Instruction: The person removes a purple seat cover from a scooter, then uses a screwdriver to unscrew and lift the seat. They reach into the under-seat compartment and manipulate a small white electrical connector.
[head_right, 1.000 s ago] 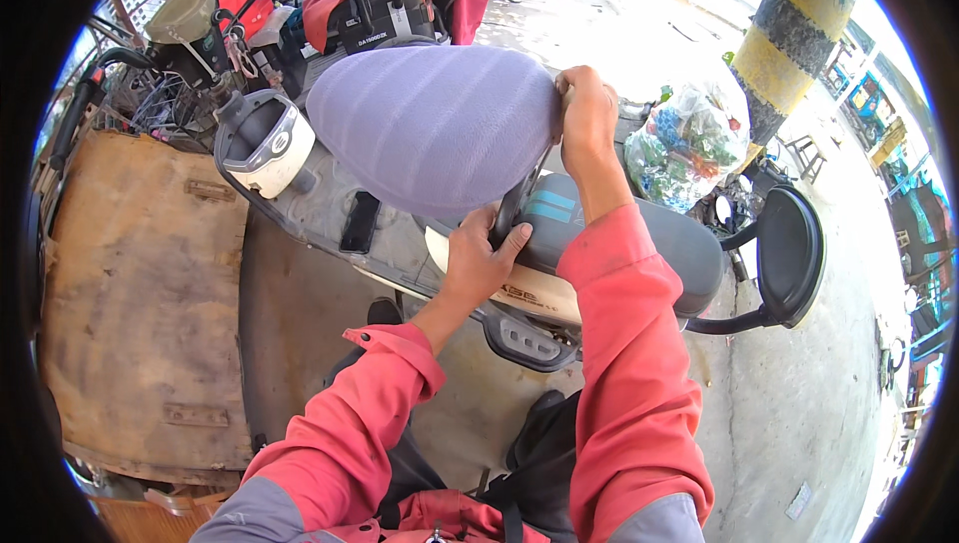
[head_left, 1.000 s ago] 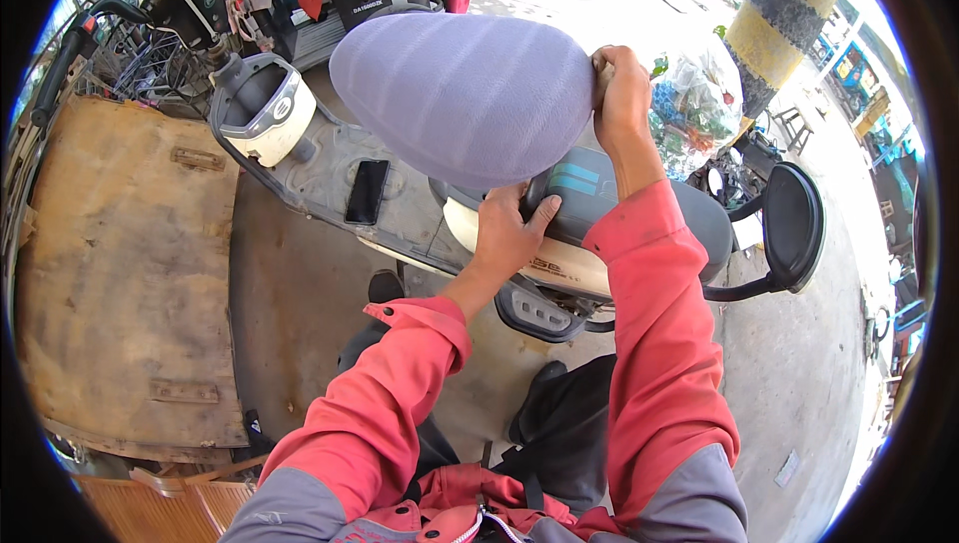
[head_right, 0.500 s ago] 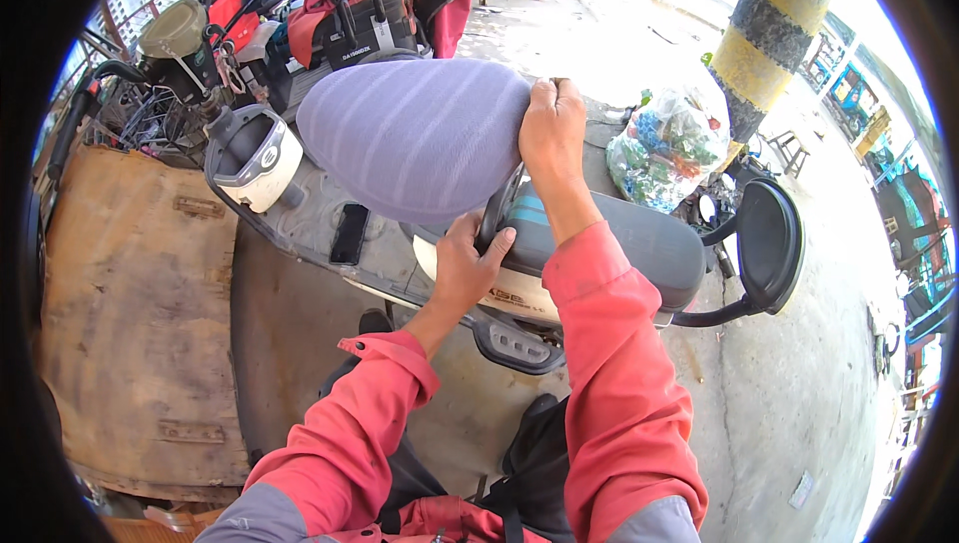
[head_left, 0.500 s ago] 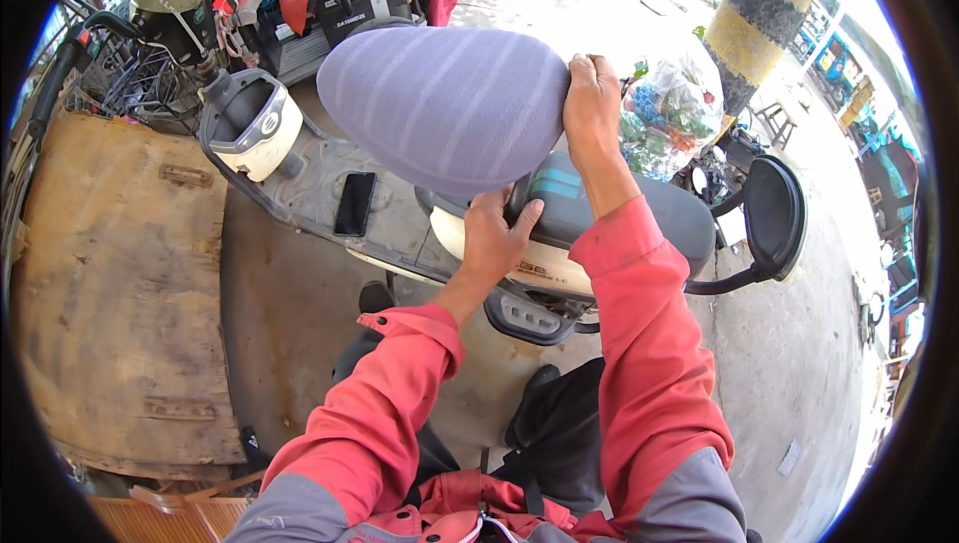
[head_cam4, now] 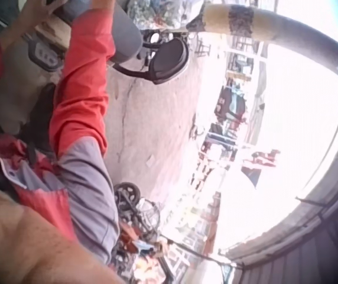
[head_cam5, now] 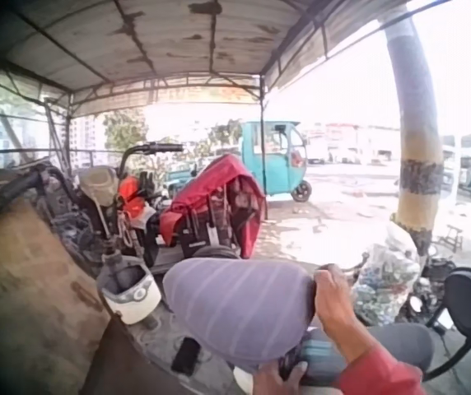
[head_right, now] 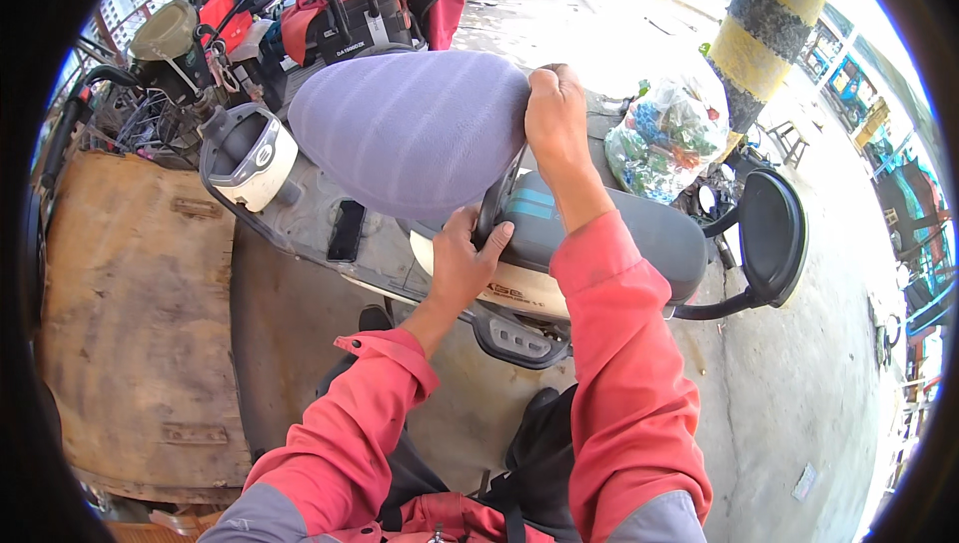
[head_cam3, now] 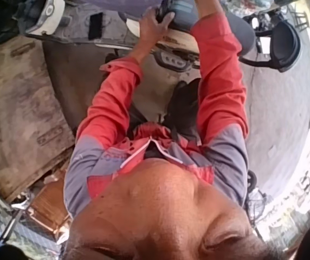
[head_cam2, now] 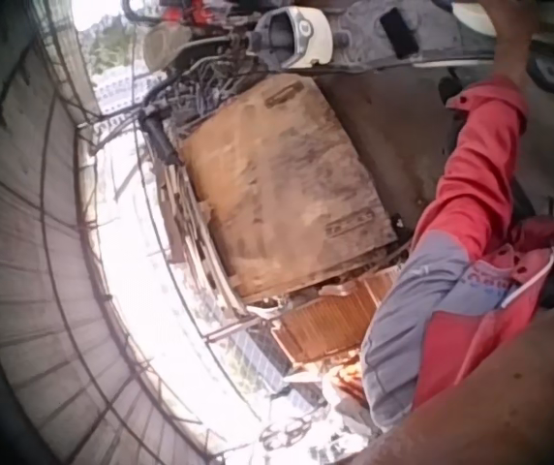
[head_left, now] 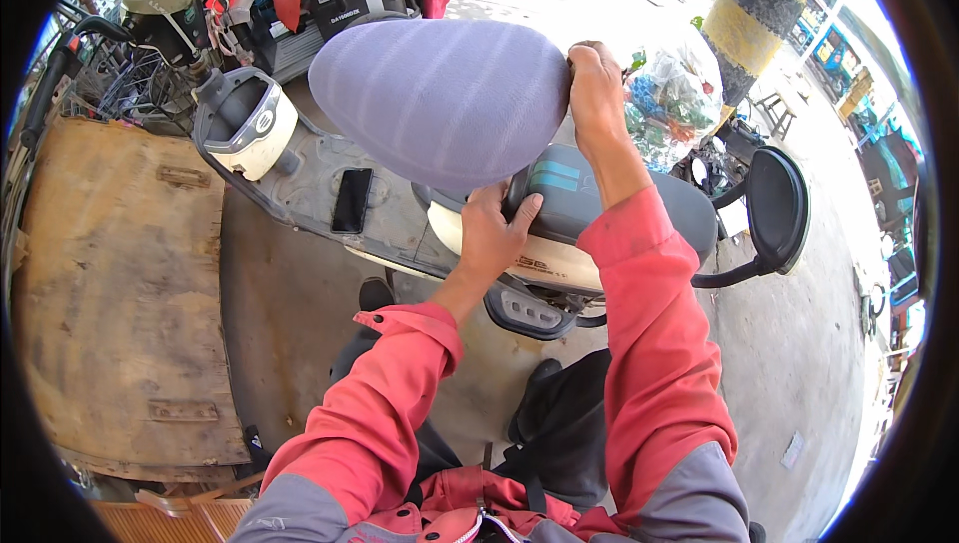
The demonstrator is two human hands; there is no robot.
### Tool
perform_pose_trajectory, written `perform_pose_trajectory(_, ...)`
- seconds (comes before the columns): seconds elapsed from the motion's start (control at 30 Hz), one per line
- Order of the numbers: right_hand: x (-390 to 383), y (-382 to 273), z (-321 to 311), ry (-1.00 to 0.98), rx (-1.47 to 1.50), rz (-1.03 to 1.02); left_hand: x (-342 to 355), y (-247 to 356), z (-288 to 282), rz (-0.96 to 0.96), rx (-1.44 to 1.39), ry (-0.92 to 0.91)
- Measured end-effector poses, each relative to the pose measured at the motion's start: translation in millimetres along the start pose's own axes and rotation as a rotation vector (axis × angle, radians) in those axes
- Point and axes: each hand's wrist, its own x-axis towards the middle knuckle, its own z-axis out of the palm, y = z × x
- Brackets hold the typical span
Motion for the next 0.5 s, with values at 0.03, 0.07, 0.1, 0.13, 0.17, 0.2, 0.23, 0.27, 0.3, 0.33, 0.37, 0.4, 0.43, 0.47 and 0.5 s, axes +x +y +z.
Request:
perform_pose_trajectory(0.03,-1,0,3,0.027,-0.101,-0.050,-2,0,1,-0.019,-0.018,-0.006)
perform_pose_trajectory(0.07,-3,0,5,0.041,-0.088,-0.051,-1,0,0,-0.033,-0.036,-0.012)
perform_pose_trajectory(0.1,-4,0,7,0.054,-0.074,-0.052,0,1,0,-0.026,-0.039,-0.007)
perform_pose_trajectory(0.13,-5,0,8,0.066,-0.060,-0.053,0,2,1,-0.018,-0.042,-0.002)
perform_pose_trajectory(0.17,-4,3,9,0.078,-0.030,-0.050,0,2,1,-0.014,-0.042,0.003)
perform_pose_trajectory(0.2,-3,5,10,0.090,0.001,-0.048,0,1,1,-0.013,-0.036,0.001)
perform_pose_trajectory(0.23,-2,7,9,0.102,0.032,-0.045,0,1,2,-0.012,-0.031,0.000)
perform_pose_trajectory(0.27,-1,6,9,0.086,0.047,-0.034,0,1,2,-0.009,-0.024,-0.003)
perform_pose_trajectory(0.3,0,5,8,0.070,0.063,-0.023,-1,0,2,-0.013,-0.013,-0.002)
perform_pose_trajectory(0.33,3,5,7,0.055,0.078,-0.012,-2,0,1,-0.017,-0.002,-0.001)
perform_pose_trajectory(0.37,9,6,5,0.031,0.129,-0.002,-1,1,2,-0.017,0.004,0.000)
perform_pose_trajectory(0.4,14,8,0,0.002,0.176,0.040,0,3,2,-0.006,0.005,0.001)
perform_pose_trajectory(0.43,18,10,-4,-0.025,0.222,0.081,0,4,2,0.005,0.005,0.001)
perform_pose_trajectory(0.47,18,7,-5,-0.057,0.269,0.123,1,4,1,0.015,0.006,0.005)
perform_pose_trajectory(0.5,14,6,-5,-0.066,0.320,0.150,1,5,1,0.001,-0.003,-0.005)
